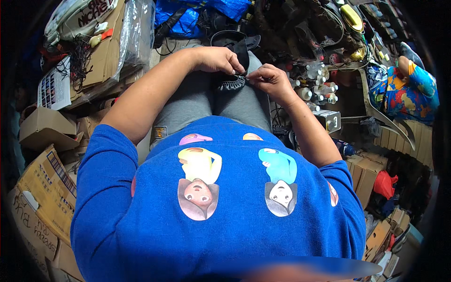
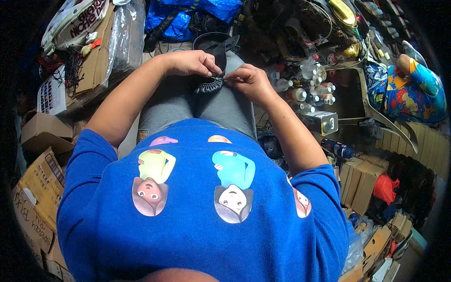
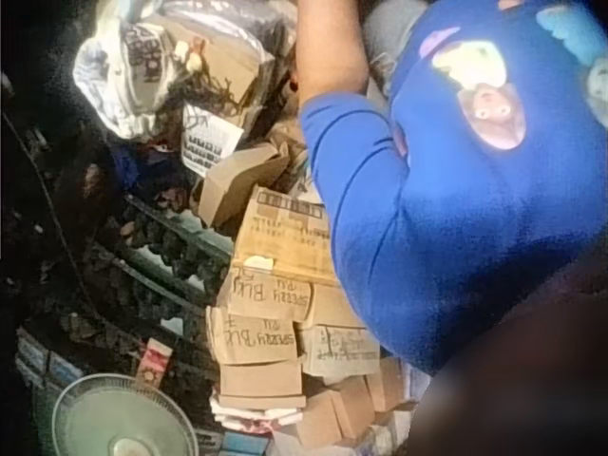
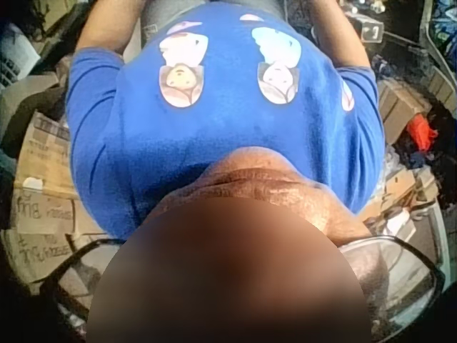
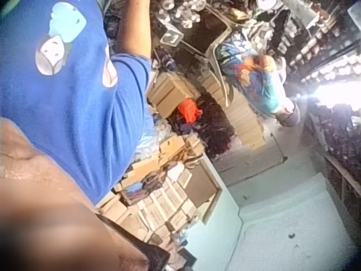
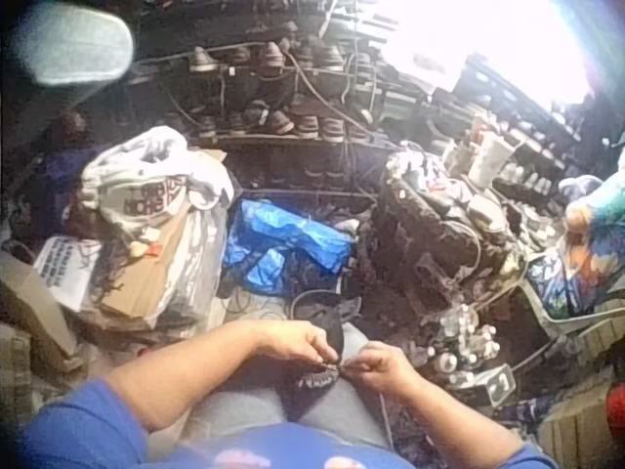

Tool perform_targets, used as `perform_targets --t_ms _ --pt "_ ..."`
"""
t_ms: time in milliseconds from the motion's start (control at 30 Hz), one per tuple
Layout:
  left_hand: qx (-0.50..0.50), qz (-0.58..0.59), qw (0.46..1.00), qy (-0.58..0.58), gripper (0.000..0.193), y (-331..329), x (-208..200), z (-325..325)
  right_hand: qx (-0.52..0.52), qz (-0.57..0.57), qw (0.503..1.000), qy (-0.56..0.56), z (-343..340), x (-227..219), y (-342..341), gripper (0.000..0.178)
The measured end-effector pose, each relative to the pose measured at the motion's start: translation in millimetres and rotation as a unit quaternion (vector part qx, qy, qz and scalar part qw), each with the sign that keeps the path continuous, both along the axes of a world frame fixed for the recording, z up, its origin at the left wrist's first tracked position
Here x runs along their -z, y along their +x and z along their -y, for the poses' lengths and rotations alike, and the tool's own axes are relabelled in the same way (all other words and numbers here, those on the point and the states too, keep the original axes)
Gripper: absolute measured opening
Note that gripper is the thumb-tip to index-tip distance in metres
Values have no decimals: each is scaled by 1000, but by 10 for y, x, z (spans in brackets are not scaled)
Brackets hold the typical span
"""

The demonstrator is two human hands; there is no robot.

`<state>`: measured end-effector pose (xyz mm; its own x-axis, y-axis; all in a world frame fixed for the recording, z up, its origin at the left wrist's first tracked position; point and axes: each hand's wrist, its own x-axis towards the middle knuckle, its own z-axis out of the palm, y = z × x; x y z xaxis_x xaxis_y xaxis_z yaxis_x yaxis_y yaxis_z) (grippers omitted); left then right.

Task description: Stitching leather components of a shoe upper by hand.

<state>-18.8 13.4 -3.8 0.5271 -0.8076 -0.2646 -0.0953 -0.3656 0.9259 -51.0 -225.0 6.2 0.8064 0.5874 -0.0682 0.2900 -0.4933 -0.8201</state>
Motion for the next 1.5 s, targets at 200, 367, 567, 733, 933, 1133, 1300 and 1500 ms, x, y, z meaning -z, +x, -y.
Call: perform_targets --t_ms 200,367,567,733,933,1133,1300,1500 --pt "14 -16 1000 12 39 -6 -15 25 -62 116 987 -92 -72 -215 -5 15" --pt "5 106 993 58 37 -50 -168 -65 -202 318 887 -266 -387 -542 -39 14" --pt "-388 317 865 -3 21 210 -596 -1231 -119 150 962 -195 -181 -285 79 19" --pt "-577 390 694 182 23 -195 -1008 -2523 -109 92 968 -208 -209 -357 78 15" --pt "-444 304 842 43 27 -533 -444 -1045 -53 -40 988 -141 -288 -230 124 16" --pt "-227 203 946 108 27 -929 -250 -390 71 -366 920 125 274 -254 135 22" --pt "-257 47 907 330 29 -798 -480 -1146 28 -349 768 537 1102 -563 117 25" --pt "-514 -195 722 -421 39 -711 -583 -319 97 -141 983 -69 979 -198 54 34"
